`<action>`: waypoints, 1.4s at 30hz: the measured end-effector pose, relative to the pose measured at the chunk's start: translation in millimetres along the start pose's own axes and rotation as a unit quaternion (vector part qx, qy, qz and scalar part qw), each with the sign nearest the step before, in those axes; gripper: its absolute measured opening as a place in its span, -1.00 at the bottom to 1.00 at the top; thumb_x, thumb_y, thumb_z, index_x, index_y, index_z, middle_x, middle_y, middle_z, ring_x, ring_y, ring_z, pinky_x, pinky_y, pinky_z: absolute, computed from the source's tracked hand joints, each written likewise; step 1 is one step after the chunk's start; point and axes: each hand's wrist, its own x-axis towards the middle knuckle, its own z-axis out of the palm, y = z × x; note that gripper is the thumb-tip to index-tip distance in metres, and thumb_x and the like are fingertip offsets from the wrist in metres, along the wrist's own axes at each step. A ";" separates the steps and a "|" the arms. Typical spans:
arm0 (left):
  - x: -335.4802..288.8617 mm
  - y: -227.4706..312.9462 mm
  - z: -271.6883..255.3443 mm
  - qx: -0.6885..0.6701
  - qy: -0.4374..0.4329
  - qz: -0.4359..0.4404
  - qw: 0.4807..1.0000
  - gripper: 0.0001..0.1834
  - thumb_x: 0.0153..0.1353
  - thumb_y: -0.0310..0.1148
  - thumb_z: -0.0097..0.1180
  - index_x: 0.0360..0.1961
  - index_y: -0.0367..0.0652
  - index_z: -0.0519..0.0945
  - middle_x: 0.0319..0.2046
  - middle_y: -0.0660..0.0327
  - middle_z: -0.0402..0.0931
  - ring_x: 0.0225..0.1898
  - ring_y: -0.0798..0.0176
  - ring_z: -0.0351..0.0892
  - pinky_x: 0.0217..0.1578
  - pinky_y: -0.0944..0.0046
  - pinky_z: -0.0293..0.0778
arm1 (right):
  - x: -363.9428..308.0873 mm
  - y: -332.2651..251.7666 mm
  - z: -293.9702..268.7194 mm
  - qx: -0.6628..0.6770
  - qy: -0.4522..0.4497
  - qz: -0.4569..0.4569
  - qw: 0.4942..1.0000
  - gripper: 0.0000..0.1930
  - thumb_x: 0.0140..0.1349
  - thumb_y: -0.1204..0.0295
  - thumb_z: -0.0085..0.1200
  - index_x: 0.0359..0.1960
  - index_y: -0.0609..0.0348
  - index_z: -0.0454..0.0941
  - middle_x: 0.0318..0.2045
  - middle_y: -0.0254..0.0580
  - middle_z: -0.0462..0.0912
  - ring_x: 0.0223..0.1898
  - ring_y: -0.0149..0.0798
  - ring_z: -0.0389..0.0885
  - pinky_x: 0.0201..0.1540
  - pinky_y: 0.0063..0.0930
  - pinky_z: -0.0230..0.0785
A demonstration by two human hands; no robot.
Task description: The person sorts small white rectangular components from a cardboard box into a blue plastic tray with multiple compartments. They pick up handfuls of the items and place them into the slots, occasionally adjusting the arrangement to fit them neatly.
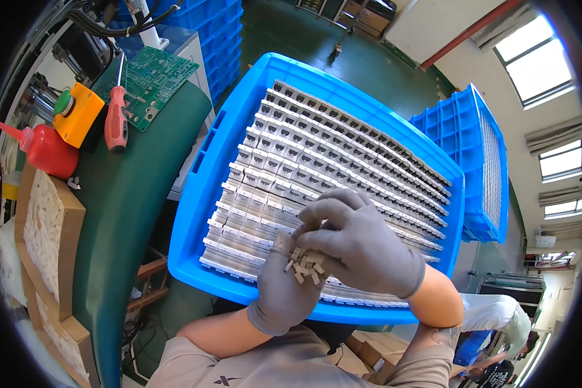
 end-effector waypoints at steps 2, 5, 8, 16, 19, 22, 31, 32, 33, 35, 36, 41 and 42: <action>2.0 -0.7 -4.3 0.014 -0.019 0.000 1.000 -0.36 0.57 0.06 -0.52 0.36 -0.20 0.30 0.19 0.07 0.47 0.24 0.16 0.47 0.26 0.09 0.38 | -4.2 -5.6 7.0 -0.014 0.002 0.012 1.000 -0.71 -0.04 0.39 0.30 -0.19 -0.05 0.70 -0.03 -0.25 0.56 0.07 -0.05 0.49 0.11 -0.09 0.32; 2.0 -1.7 -7.5 0.037 0.009 0.002 0.999 -0.37 0.57 0.06 -0.53 0.31 -0.18 0.34 0.16 0.09 0.47 0.22 0.19 0.48 0.25 0.11 0.38 | -2.6 -9.3 13.9 -0.036 0.021 0.004 0.999 -0.72 -0.05 0.38 0.29 -0.22 -0.03 0.70 -0.05 -0.31 0.57 0.10 -0.09 0.47 0.12 -0.11 0.29; 0.7 -1.6 -3.5 0.047 0.042 0.010 0.998 -0.42 0.59 0.02 -0.48 0.20 -0.19 0.45 -0.01 0.20 0.57 -0.08 0.38 0.55 -0.11 0.32 0.45 | -1.6 -9.4 14.8 -0.048 0.019 -0.006 0.999 -0.76 -0.05 0.38 0.29 -0.27 -0.03 0.67 -0.07 -0.35 0.58 0.11 -0.12 0.47 0.12 -0.11 0.28; 0.8 0.7 12.0 0.031 0.070 0.008 0.997 -0.39 0.57 0.07 -0.45 0.15 -0.23 0.46 -0.13 0.11 0.60 -0.15 0.27 0.57 -0.10 0.24 0.46 | -1.8 -3.5 2.2 0.042 0.095 -0.002 0.995 -0.82 0.07 0.50 0.31 -0.33 0.03 0.55 -0.20 -0.36 0.62 -0.07 -0.22 0.58 0.00 -0.26 0.38; 0.9 -1.0 -11.4 0.024 0.021 0.004 0.999 -0.40 0.56 0.09 -0.39 0.13 -0.21 0.47 -0.15 0.09 0.59 -0.12 0.21 0.56 -0.08 0.18 0.46 | 1.5 3.2 -2.7 0.209 0.139 0.121 0.960 -0.85 0.18 0.63 0.21 -0.32 0.12 0.50 -0.30 -0.26 0.62 -0.27 -0.33 0.60 -0.23 -0.46 0.44; 0.9 -3.1 -15.0 0.037 -0.010 0.000 0.999 -0.42 0.55 0.10 -0.32 0.08 -0.20 0.52 -0.23 0.10 0.59 -0.18 0.19 0.56 -0.14 0.18 0.44 | 28.5 35.6 1.5 0.168 0.208 0.097 0.959 -0.85 0.17 0.67 0.19 -0.29 0.21 0.50 -0.36 -0.22 0.59 -0.39 -0.38 0.54 -0.32 -0.51 0.43; -3.5 -0.4 -8.1 0.017 0.031 -0.045 0.998 -0.42 0.53 0.12 -0.27 0.03 -0.18 0.56 -0.26 0.14 0.62 -0.27 0.19 0.57 -0.23 0.23 0.43 | 118.9 114.2 23.2 0.006 0.192 0.176 0.965 -0.92 0.12 0.49 0.26 -0.39 0.24 0.66 -0.39 -0.04 0.64 -0.34 -0.03 0.63 -0.22 -0.25 0.50; -3.8 -0.3 -8.1 0.018 0.037 -0.047 0.998 -0.42 0.53 0.13 -0.27 0.03 -0.18 0.56 -0.26 0.15 0.62 -0.28 0.19 0.58 -0.24 0.23 0.43 | 124.7 120.2 27.8 0.004 0.190 0.176 0.966 -0.92 0.13 0.49 0.24 -0.38 0.24 0.67 -0.38 -0.02 0.64 -0.33 -0.01 0.63 -0.21 -0.23 0.50; -4.0 -0.9 -8.8 0.029 0.038 -0.046 0.998 -0.41 0.52 0.13 -0.27 0.02 -0.18 0.56 -0.27 0.15 0.62 -0.28 0.19 0.58 -0.24 0.23 0.43 | 129.1 124.2 31.0 0.002 0.187 0.176 0.966 -0.91 0.15 0.48 0.22 -0.38 0.23 0.68 -0.38 -0.01 0.65 -0.32 0.01 0.64 -0.19 -0.22 0.51; -4.2 -1.7 -10.4 0.051 0.042 -0.044 0.997 -0.41 0.52 0.14 -0.26 0.02 -0.18 0.56 -0.28 0.15 0.62 -0.29 0.19 0.58 -0.24 0.23 0.43 | 134.6 128.4 35.2 -0.015 0.173 0.188 0.967 -0.90 0.16 0.46 0.18 -0.38 0.23 0.69 -0.37 0.00 0.65 -0.31 0.02 0.65 -0.18 -0.19 0.51; -4.4 -1.0 -9.9 0.058 0.038 -0.043 0.997 -0.40 0.51 0.15 -0.26 0.02 -0.18 0.56 -0.28 0.15 0.62 -0.29 0.19 0.58 -0.25 0.23 0.43 | 136.5 130.0 37.1 -0.024 0.165 0.194 0.967 -0.89 0.16 0.46 0.17 -0.37 0.23 0.69 -0.37 0.00 0.65 -0.31 0.03 0.65 -0.17 -0.18 0.51; -5.7 -0.3 -9.3 0.067 0.026 -0.049 0.996 -0.40 0.50 0.16 -0.25 0.02 -0.18 0.55 -0.28 0.15 0.63 -0.28 0.19 0.59 -0.24 0.23 0.43 | 142.0 133.7 40.7 -0.037 0.150 0.190 0.970 -0.88 0.16 0.44 0.17 -0.38 0.23 0.69 -0.37 0.00 0.65 -0.30 0.03 0.65 -0.17 -0.17 0.52; -5.6 0.1 -8.9 0.067 0.026 -0.050 0.996 -0.40 0.50 0.16 -0.25 0.02 -0.18 0.55 -0.28 0.15 0.63 -0.28 0.20 0.59 -0.24 0.23 0.43 | 142.9 132.9 40.4 -0.038 0.147 0.191 0.970 -0.88 0.17 0.44 0.16 -0.39 0.23 0.68 -0.37 -0.01 0.65 -0.31 0.03 0.65 -0.17 -0.17 0.52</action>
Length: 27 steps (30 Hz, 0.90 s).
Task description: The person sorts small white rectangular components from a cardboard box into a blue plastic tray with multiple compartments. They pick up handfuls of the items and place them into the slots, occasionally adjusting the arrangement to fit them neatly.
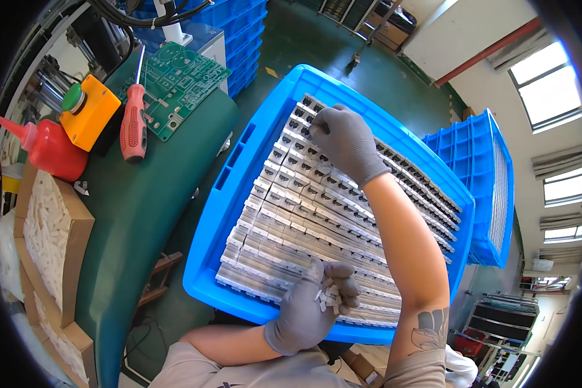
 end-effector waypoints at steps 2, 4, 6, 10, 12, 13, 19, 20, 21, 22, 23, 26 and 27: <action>-0.2 0.5 0.8 0.000 -0.001 -0.003 1.000 -0.39 0.50 0.17 -0.24 0.03 -0.18 0.55 -0.28 0.15 0.63 -0.27 0.21 0.59 -0.24 0.23 0.43 | 2.0 -0.3 -2.0 -0.018 -0.008 -0.010 1.000 -0.87 0.17 0.43 0.17 -0.40 0.23 0.67 -0.38 -0.02 0.64 -0.31 0.03 0.64 -0.17 -0.16 0.52; 0.1 -0.2 -0.2 -0.006 -0.006 -0.006 1.000 -0.39 0.50 0.16 -0.25 0.03 -0.19 0.55 -0.27 0.15 0.63 -0.27 0.21 0.59 -0.23 0.23 0.43 | 2.6 -1.5 -4.2 -0.033 -0.017 -0.012 0.999 -0.87 0.17 0.42 0.17 -0.42 0.23 0.66 -0.39 -0.03 0.63 -0.32 0.03 0.64 -0.18 -0.15 0.52; 0.1 -0.8 -0.7 -0.007 -0.010 -0.005 1.000 -0.40 0.50 0.16 -0.25 0.04 -0.18 0.55 -0.26 0.16 0.63 -0.26 0.22 0.59 -0.22 0.23 0.42 | 3.4 -3.6 -5.0 -0.044 -0.026 -0.010 0.999 -0.87 0.17 0.41 0.18 -0.43 0.22 0.65 -0.40 -0.04 0.63 -0.32 0.03 0.64 -0.18 -0.14 0.52; -0.5 -1.1 -0.8 -0.005 -0.013 0.000 1.000 -0.40 0.51 0.15 -0.26 0.04 -0.17 0.55 -0.25 0.17 0.62 -0.27 0.23 0.58 -0.21 0.23 0.42 | 3.9 -4.5 -3.0 -0.084 -0.023 -0.012 0.996 -0.89 0.17 0.41 0.17 -0.41 0.18 0.65 -0.35 -0.05 0.63 -0.30 0.03 0.65 -0.18 -0.13 0.52; -1.1 -0.7 -0.6 -0.006 -0.011 0.000 1.000 -0.40 0.51 0.15 -0.27 0.04 -0.17 0.55 -0.25 0.17 0.62 -0.27 0.23 0.58 -0.21 0.23 0.42 | 2.5 -10.2 -3.9 -0.092 -0.011 -0.011 0.996 -0.90 0.17 0.41 0.17 -0.40 0.16 0.64 -0.32 -0.06 0.63 -0.28 0.03 0.65 -0.18 -0.13 0.53; -1.5 -0.8 -0.4 -0.008 -0.010 0.000 1.000 -0.40 0.51 0.15 -0.27 0.05 -0.17 0.55 -0.25 0.17 0.62 -0.27 0.23 0.58 -0.21 0.23 0.42 | 1.0 -12.0 -5.7 -0.083 -0.002 -0.008 0.997 -0.91 0.17 0.42 0.17 -0.38 0.16 0.65 -0.30 -0.06 0.64 -0.27 0.03 0.66 -0.17 -0.13 0.53; -0.3 -0.9 0.9 -0.005 -0.013 0.000 1.000 -0.38 0.51 0.16 -0.31 0.05 -0.16 0.55 -0.25 0.15 0.62 -0.26 0.22 0.58 -0.20 0.23 0.42 | -16.7 -12.1 -11.4 -0.063 0.007 -0.022 0.998 -0.84 0.19 0.48 0.14 -0.22 0.12 0.72 -0.22 -0.02 0.66 -0.21 0.01 0.68 -0.12 -0.20 0.54; -0.8 0.4 2.6 -0.010 -0.013 0.000 1.000 -0.38 0.52 0.16 -0.32 0.05 -0.16 0.55 -0.25 0.15 0.62 -0.26 0.22 0.58 -0.20 0.23 0.42 | -19.7 -14.3 -17.6 -0.034 0.019 -0.018 0.999 -0.82 0.19 0.49 0.14 -0.20 0.12 0.72 -0.20 -0.02 0.66 -0.21 0.01 0.68 -0.11 -0.21 0.54; -1.6 2.5 6.3 -0.011 -0.006 0.002 1.000 -0.38 0.52 0.16 -0.32 0.04 -0.16 0.55 -0.25 0.15 0.63 -0.26 0.21 0.58 -0.20 0.23 0.42 | -24.0 -17.0 -24.9 -0.006 0.031 -0.012 0.999 -0.80 0.20 0.50 0.13 -0.18 0.11 0.73 -0.18 -0.02 0.66 -0.20 0.00 0.69 -0.11 -0.22 0.54; -2.4 5.5 12.1 -0.012 0.001 0.003 1.000 -0.38 0.52 0.16 -0.33 0.04 -0.16 0.55 -0.26 0.15 0.63 -0.25 0.21 0.59 -0.19 0.23 0.43 | -31.3 -21.1 -32.8 0.033 0.055 -0.028 0.998 -0.80 0.18 0.53 0.16 -0.17 0.12 0.72 -0.18 -0.04 0.64 -0.25 -0.02 0.68 -0.13 -0.23 0.54; -3.2 7.7 14.5 -0.016 0.012 0.008 1.000 -0.38 0.52 0.16 -0.33 0.03 -0.16 0.55 -0.26 0.15 0.63 -0.25 0.21 0.59 -0.18 0.23 0.43 | -39.9 -33.2 -40.7 0.067 0.034 -0.037 0.996 -0.80 0.16 0.53 0.19 -0.17 0.12 0.71 -0.18 -0.06 0.64 -0.24 -0.02 0.67 -0.12 -0.23 0.53; -1.6 6.2 15.0 -0.038 -0.007 0.035 0.999 -0.35 0.53 0.17 -0.37 0.05 -0.19 0.54 -0.23 0.14 0.63 -0.19 0.19 0.62 -0.17 0.23 0.44 | -76.7 -68.3 -74.0 0.119 -0.030 -0.098 0.988 -0.77 0.08 0.51 0.27 -0.19 0.08 0.69 -0.17 -0.12 0.62 -0.18 -0.04 0.63 -0.08 -0.20 0.50; 0.3 5.0 10.2 -0.028 -0.038 0.051 0.998 -0.33 0.53 0.17 -0.40 0.10 -0.21 0.50 -0.17 0.11 0.62 -0.15 0.20 0.61 -0.14 0.23 0.45 | -88.7 -72.7 -81.6 0.113 -0.056 -0.148 0.981 -0.76 0.04 0.50 0.30 -0.20 0.06 0.68 -0.16 -0.15 0.61 -0.14 -0.04 0.61 -0.05 -0.18 0.48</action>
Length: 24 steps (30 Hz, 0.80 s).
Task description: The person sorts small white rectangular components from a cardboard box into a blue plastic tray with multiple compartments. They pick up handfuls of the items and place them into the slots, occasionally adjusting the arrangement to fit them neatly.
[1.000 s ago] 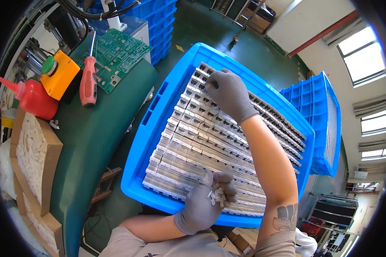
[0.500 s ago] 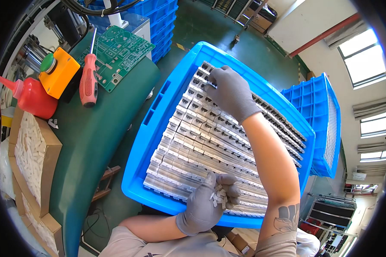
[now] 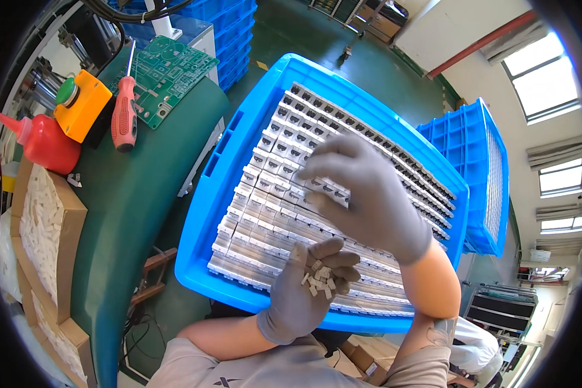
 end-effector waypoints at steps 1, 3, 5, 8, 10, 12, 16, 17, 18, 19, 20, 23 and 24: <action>2.2 -1.1 -7.9 0.008 -0.031 0.015 0.999 -0.31 0.54 0.18 -0.43 0.14 -0.24 0.47 -0.12 0.09 0.62 -0.10 0.20 0.61 -0.12 0.22 0.46 | -9.0 -9.6 -4.6 -0.012 -0.041 -0.029 0.999 -0.76 0.02 0.47 0.32 -0.23 0.03 0.67 -0.12 -0.17 0.60 -0.08 -0.03 0.58 0.00 -0.14 0.45; -0.4 -4.7 -11.7 0.133 -0.064 0.082 0.986 -0.32 0.56 0.14 -0.47 0.19 -0.27 0.42 -0.05 0.07 0.59 -0.05 0.22 0.60 -0.08 0.22 0.50 | -32.2 -28.0 -9.4 -0.055 -0.106 -0.052 0.991 -0.77 -0.03 0.42 0.34 -0.27 -0.05 0.66 -0.03 -0.22 0.57 0.04 -0.02 0.52 0.11 -0.05 0.32; -0.4 -7.2 -14.4 0.282 -0.026 0.127 0.951 -0.38 0.59 0.05 -0.49 0.19 -0.28 0.41 -0.01 0.10 0.56 -0.04 0.23 0.60 -0.05 0.23 0.53 | -47.2 -40.5 -4.7 -0.057 -0.130 -0.033 0.989 -0.77 -0.05 0.37 0.34 -0.29 -0.02 0.67 -0.02 -0.28 0.57 0.11 -0.05 0.47 0.14 -0.06 0.26; 0.5 -8.7 -15.9 0.415 -0.020 0.195 0.888 -0.50 0.61 -0.11 -0.44 0.21 -0.28 0.37 0.04 0.10 0.50 0.06 0.25 0.54 0.07 0.24 0.49 | -61.6 -46.4 7.4 -0.090 -0.123 -0.037 0.988 -0.77 -0.10 0.33 0.32 -0.34 -0.01 0.66 -0.03 -0.35 0.57 0.12 -0.11 0.47 0.13 -0.05 0.26; 3.9 -12.0 -23.5 0.383 -0.018 0.147 0.912 -0.50 0.59 -0.09 -0.42 0.23 -0.26 0.34 0.12 0.06 0.45 0.17 0.22 0.48 0.19 0.18 0.44 | -67.4 -45.5 12.8 -0.105 -0.117 -0.045 0.987 -0.78 -0.12 0.32 0.31 -0.38 -0.02 0.65 -0.03 -0.38 0.58 0.13 -0.15 0.46 0.13 -0.04 0.25; -0.9 -6.9 -15.4 0.420 -0.026 0.159 0.893 -0.43 0.58 -0.01 -0.50 0.22 -0.24 0.35 0.15 0.07 0.44 0.20 0.20 0.47 0.25 0.13 0.40 | -71.1 -43.3 14.7 -0.111 -0.115 -0.048 0.986 -0.80 -0.13 0.32 0.30 -0.41 -0.03 0.63 -0.03 -0.41 0.58 0.15 -0.19 0.45 0.14 -0.03 0.23; 1.8 -5.9 -14.7 0.224 -0.007 0.062 0.973 -0.38 0.56 0.10 -0.49 0.18 -0.21 0.40 0.11 0.08 0.48 0.12 0.15 0.53 0.20 0.09 0.41 | -65.9 -43.7 5.8 -0.079 -0.081 -0.050 0.992 -0.83 -0.03 0.40 0.31 -0.38 0.00 0.58 -0.13 -0.36 0.63 0.01 -0.17 0.57 0.03 -0.11 0.39; 3.0 -6.3 -14.6 0.144 0.009 0.034 0.989 -0.37 0.56 0.12 -0.48 0.16 -0.21 0.42 0.06 0.08 0.50 0.07 0.16 0.55 0.15 0.11 0.43 | -66.4 -38.0 3.6 -0.030 -0.054 -0.035 0.997 -0.83 0.00 0.44 0.30 -0.37 0.02 0.57 -0.17 -0.33 0.64 -0.06 -0.15 0.60 -0.04 -0.15 0.45; 3.6 -7.2 -10.1 0.068 0.028 0.022 0.997 -0.34 0.56 0.14 -0.49 0.14 -0.22 0.44 -0.02 0.09 0.56 -0.02 0.18 0.58 0.05 0.15 0.46 | -66.8 -32.9 1.9 0.019 -0.027 -0.020 0.999 -0.83 0.04 0.48 0.30 -0.35 0.04 0.56 -0.21 -0.30 0.65 -0.12 -0.14 0.64 -0.10 -0.20 0.50; 4.1 -6.8 -8.1 -0.008 0.047 0.010 0.999 -0.31 0.55 0.17 -0.49 0.12 -0.23 0.47 -0.11 0.10 0.61 -0.11 0.20 0.61 -0.05 0.19 0.50 | -66.2 -29.4 1.4 0.064 0.016 0.010 0.998 -0.84 0.13 0.60 0.23 -0.31 0.11 0.52 -0.32 -0.22 0.66 -0.34 -0.21 0.67 -0.30 -0.38 0.54; 4.9 -6.8 -10.1 -0.001 0.031 0.002 1.000 -0.30 0.54 0.19 -0.48 0.11 -0.23 0.47 -0.12 0.10 0.61 -0.11 0.19 0.61 -0.05 0.17 0.49 | -63.9 -26.3 -4.0 0.104 0.037 0.061 0.992 -0.85 0.18 0.66 0.17 -0.28 0.15 0.51 -0.34 -0.20 0.64 -0.39 -0.35 0.64 -0.33 -0.48 0.52; 5.0 -8.1 -16.1 0.009 -0.009 -0.012 1.000 -0.27 0.52 0.23 -0.46 0.11 -0.24 0.48 -0.15 0.07 0.63 -0.13 0.17 0.61 -0.06 0.18 0.46 | -42.4 1.8 6.3 0.095 0.101 0.097 0.986 -0.85 0.21 0.67 0.14 -0.22 0.22 0.50 -0.36 -0.21 0.62 -0.41 -0.44 0.58 -0.34 -0.52 0.49; 4.2 -7.7 -13.8 0.021 0.001 -0.013 1.000 -0.27 0.51 0.24 -0.43 0.10 -0.22 0.50 -0.16 0.09 0.64 -0.14 0.16 0.61 -0.08 0.17 0.44 | -30.7 11.7 13.6 0.093 0.124 0.101 0.983 -0.84 0.22 0.68 0.13 -0.20 0.24 0.49 -0.38 -0.22 0.61 -0.41 -0.45 0.58 -0.35 -0.51 0.48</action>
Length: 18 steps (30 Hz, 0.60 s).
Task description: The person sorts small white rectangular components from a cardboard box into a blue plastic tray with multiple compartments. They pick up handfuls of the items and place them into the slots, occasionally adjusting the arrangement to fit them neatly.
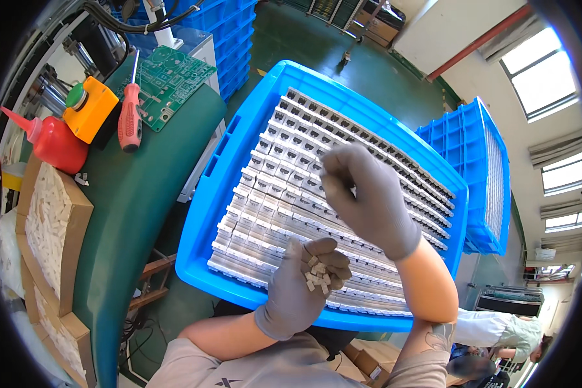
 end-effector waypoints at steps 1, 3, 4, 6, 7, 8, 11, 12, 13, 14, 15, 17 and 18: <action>-1.6 1.3 3.5 0.012 0.011 0.000 1.000 -0.28 0.50 0.26 -0.39 0.09 -0.20 0.51 -0.18 0.10 0.64 -0.15 0.16 0.61 -0.10 0.17 0.43 | 14.4 3.7 4.7 -0.012 0.005 0.014 1.000 -0.86 0.22 0.64 0.17 -0.19 0.27 0.55 -0.38 -0.17 0.62 -0.41 -0.35 0.62 -0.32 -0.45 0.49; -4.5 4.3 7.5 0.021 0.029 -0.008 0.999 -0.28 0.48 0.27 -0.35 0.08 -0.19 0.53 -0.20 0.12 0.65 -0.17 0.16 0.61 -0.12 0.17 0.42 | 41.9 22.5 12.1 -0.083 -0.005 -0.024 0.996 -0.90 0.22 0.60 0.19 -0.23 0.27 0.60 -0.37 -0.12 0.65 -0.38 -0.25 0.65 -0.28 -0.41 0.50; -5.1 5.3 8.7 0.021 0.034 -0.012 0.999 -0.28 0.49 0.26 -0.35 0.08 -0.19 0.53 -0.20 0.12 0.65 -0.17 0.17 0.61 -0.13 0.17 0.43 | 54.1 32.3 16.5 -0.118 -0.010 -0.043 0.992 -0.91 0.22 0.58 0.20 -0.25 0.27 0.63 -0.37 -0.09 0.66 -0.37 -0.20 0.67 -0.26 -0.38 0.51; -5.0 6.4 9.6 0.020 0.044 -0.022 0.999 -0.29 0.49 0.26 -0.36 0.07 -0.19 0.53 -0.21 0.13 0.65 -0.18 0.17 0.61 -0.14 0.18 0.43 | 74.1 49.3 24.7 -0.117 -0.003 -0.025 0.993 -0.92 0.19 0.53 0.23 -0.31 0.27 0.66 -0.35 -0.05 0.68 -0.34 -0.12 0.68 -0.23 -0.34 0.51; -4.4 5.8 9.3 0.018 0.040 -0.026 0.999 -0.29 0.49 0.25 -0.37 0.07 -0.19 0.53 -0.22 0.13 0.65 -0.19 0.17 0.61 -0.15 0.19 0.44 | 81.9 54.7 26.5 -0.119 0.002 -0.015 0.993 -0.91 0.18 0.51 0.25 -0.34 0.28 0.67 -0.34 -0.03 0.69 -0.33 -0.08 0.68 -0.21 -0.32 0.51; -4.4 4.9 8.2 0.017 0.038 -0.028 0.999 -0.30 0.50 0.25 -0.37 0.06 -0.18 0.53 -0.23 0.12 0.65 -0.19 0.17 0.62 -0.15 0.19 0.44 | 88.9 57.6 29.5 -0.132 -0.007 -0.003 0.991 -0.91 0.17 0.50 0.25 -0.34 0.28 0.67 -0.34 -0.02 0.69 -0.33 -0.07 0.68 -0.22 -0.31 0.51; -5.1 4.3 6.4 0.010 0.033 -0.037 0.999 -0.30 0.50 0.24 -0.39 0.05 -0.19 0.53 -0.23 0.12 0.65 -0.20 0.18 0.62 -0.17 0.20 0.44 | 105.5 67.6 39.3 -0.171 -0.027 0.017 0.985 -0.88 0.14 0.45 0.25 -0.35 0.26 0.67 -0.37 -0.02 0.69 -0.34 -0.04 0.67 -0.22 -0.26 0.51; -5.3 4.5 6.2 0.007 0.031 -0.041 0.999 -0.30 0.50 0.24 -0.40 0.04 -0.19 0.54 -0.23 0.12 0.65 -0.20 0.18 0.62 -0.17 0.20 0.44 | 109.5 71.5 43.0 -0.176 -0.029 0.010 0.984 -0.88 0.15 0.45 0.23 -0.36 0.25 0.67 -0.37 -0.02 0.69 -0.34 -0.03 0.67 -0.22 -0.24 0.51; -5.2 4.7 5.6 0.010 0.028 -0.041 0.999 -0.29 0.50 0.24 -0.39 0.04 -0.19 0.53 -0.23 0.12 0.65 -0.20 0.18 0.62 -0.17 0.20 0.44 | 112.8 74.9 46.2 -0.182 -0.032 0.003 0.983 -0.88 0.16 0.44 0.22 -0.36 0.24 0.67 -0.37 -0.03 0.69 -0.34 -0.02 0.67 -0.22 -0.23 0.51; -5.3 4.7 5.1 0.011 0.025 -0.041 0.999 -0.29 0.50 0.24 -0.39 0.04 -0.19 0.53 -0.23 0.11 0.65 -0.20 0.18 0.62 -0.17 0.20 0.44 | 115.5 77.2 49.1 -0.187 -0.035 -0.004 0.982 -0.88 0.16 0.43 0.20 -0.36 0.23 0.68 -0.37 -0.03 0.69 -0.34 -0.01 0.66 -0.22 -0.22 0.51; -5.5 4.7 4.6 0.013 0.022 -0.042 0.999 -0.29 0.50 0.24 -0.39 0.05 -0.19 0.53 -0.23 0.11 0.65 -0.20 0.18 0.61 -0.18 0.20 0.44 | 117.5 78.9 51.1 -0.193 -0.037 -0.005 0.980 -0.87 0.17 0.43 0.19 -0.36 0.23 0.68 -0.37 -0.03 0.69 -0.34 0.00 0.66 -0.22 -0.20 0.52; -6.3 4.1 4.7 0.015 0.017 -0.039 0.999 -0.29 0.50 0.25 -0.40 0.05 -0.19 0.53 -0.23 0.11 0.64 -0.20 0.18 0.61 -0.18 0.20 0.44 | 120.9 81.2 54.4 -0.206 -0.041 -0.007 0.978 -0.86 0.18 0.41 0.16 -0.36 0.21 0.68 -0.37 -0.03 0.68 -0.33 0.01 0.67 -0.22 -0.17 0.52; -6.6 4.1 4.9 0.016 0.015 -0.038 0.999 -0.29 0.50 0.25 -0.40 0.05 -0.19 0.53 -0.23 0.11 0.64 -0.20 0.19 0.61 -0.18 0.20 0.44 | 122.6 81.5 55.6 -0.217 -0.045 -0.006 0.975 -0.85 0.18 0.40 0.15 -0.36 0.21 0.68 -0.37 -0.03 0.68 -0.33 0.02 0.67 -0.22 -0.16 0.52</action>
